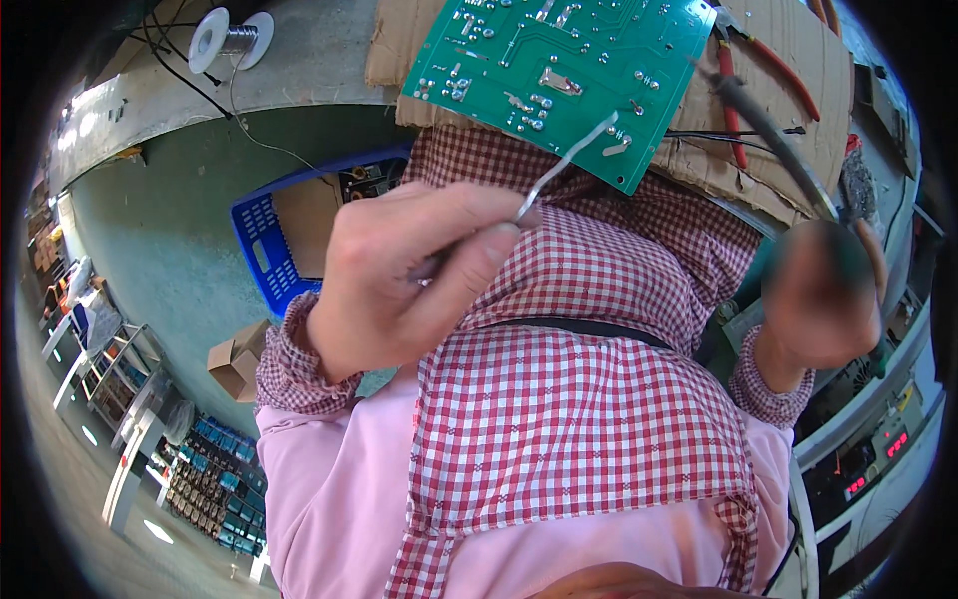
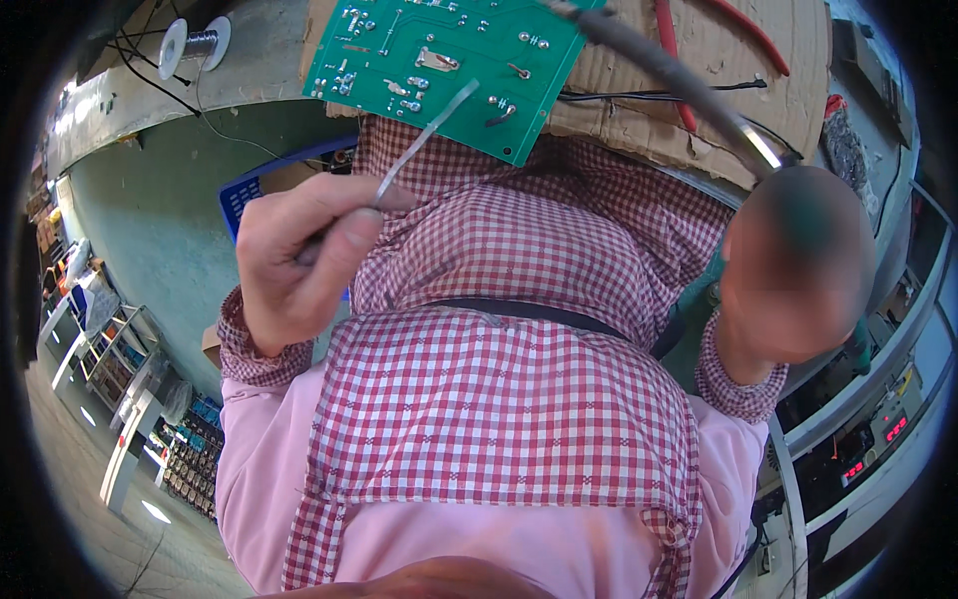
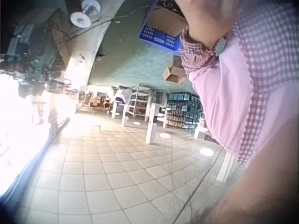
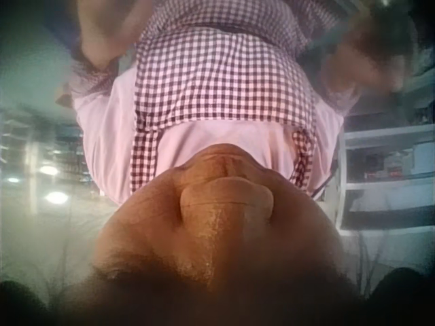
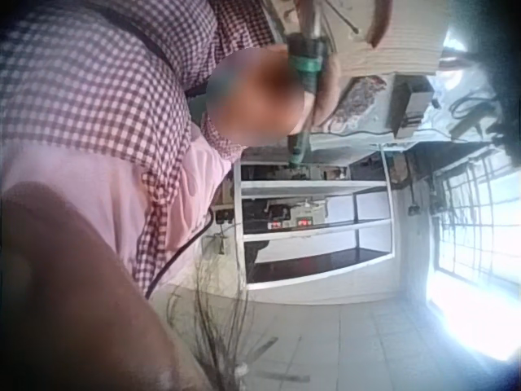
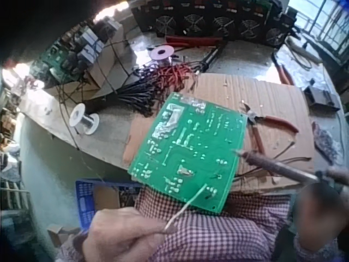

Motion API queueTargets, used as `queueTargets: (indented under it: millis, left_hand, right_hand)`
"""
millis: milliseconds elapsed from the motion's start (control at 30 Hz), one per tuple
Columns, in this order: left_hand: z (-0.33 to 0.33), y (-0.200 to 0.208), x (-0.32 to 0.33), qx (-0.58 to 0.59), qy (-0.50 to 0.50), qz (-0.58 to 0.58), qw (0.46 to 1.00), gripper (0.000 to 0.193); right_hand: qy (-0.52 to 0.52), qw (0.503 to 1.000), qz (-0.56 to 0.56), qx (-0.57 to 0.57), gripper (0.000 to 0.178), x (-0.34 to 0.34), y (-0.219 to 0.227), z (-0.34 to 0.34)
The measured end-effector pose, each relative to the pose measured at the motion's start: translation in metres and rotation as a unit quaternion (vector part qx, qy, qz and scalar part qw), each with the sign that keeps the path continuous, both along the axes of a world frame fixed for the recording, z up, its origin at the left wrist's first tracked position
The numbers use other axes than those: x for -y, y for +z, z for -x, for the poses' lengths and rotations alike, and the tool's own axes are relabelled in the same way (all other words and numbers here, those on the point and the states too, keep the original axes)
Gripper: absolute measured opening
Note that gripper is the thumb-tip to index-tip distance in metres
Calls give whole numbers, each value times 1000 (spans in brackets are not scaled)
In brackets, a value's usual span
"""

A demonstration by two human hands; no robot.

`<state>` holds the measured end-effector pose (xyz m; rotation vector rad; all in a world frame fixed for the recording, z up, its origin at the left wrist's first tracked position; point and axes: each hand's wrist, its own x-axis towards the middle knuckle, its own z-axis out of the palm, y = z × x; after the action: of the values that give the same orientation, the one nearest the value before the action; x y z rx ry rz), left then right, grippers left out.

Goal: Soldering electrical components onto a printed circuit board and preparing wire connections.

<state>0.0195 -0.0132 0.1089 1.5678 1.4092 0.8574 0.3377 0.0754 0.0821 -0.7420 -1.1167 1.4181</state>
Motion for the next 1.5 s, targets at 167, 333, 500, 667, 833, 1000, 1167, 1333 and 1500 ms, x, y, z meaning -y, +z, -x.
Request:
queueTargets:
  millis: [167,333,500,667,833,1000,1167,1333,1500]
  left_hand:
    - [-8,3,0,-45,13,-42,998,13]
    - [-11,15,-4,-75,50,2,996,13]
    - [-11,7,-6,-73,53,-7,996,13]
    - [-10,8,-6,-64,50,-5,997,13]
    - [-8,8,-7,-64,48,-4,997,13]
    - [-8,5,-8,-61,41,2,997,13]
    - [-7,7,-9,-69,43,10,997,14]
    - [-6,4,-11,-60,40,8,997,13]
    - [-8,4,-13,-58,34,15,998,13]
  right_hand:
    - [42,996,-40,66,54,19,-3,7]
    - [87,985,-78,127,53,25,-2,11]
    - [69,980,-82,166,55,28,-5,17]
    - [65,976,-110,175,53,29,-7,19]
    - [75,972,-121,184,51,28,-8,16]
    - [102,966,-127,202,50,30,-9,14]
    - [102,955,-188,208,49,33,-16,11]
    - [92,948,-194,234,49,39,-17,6]
    - [108,954,-164,224,49,41,-18,3]
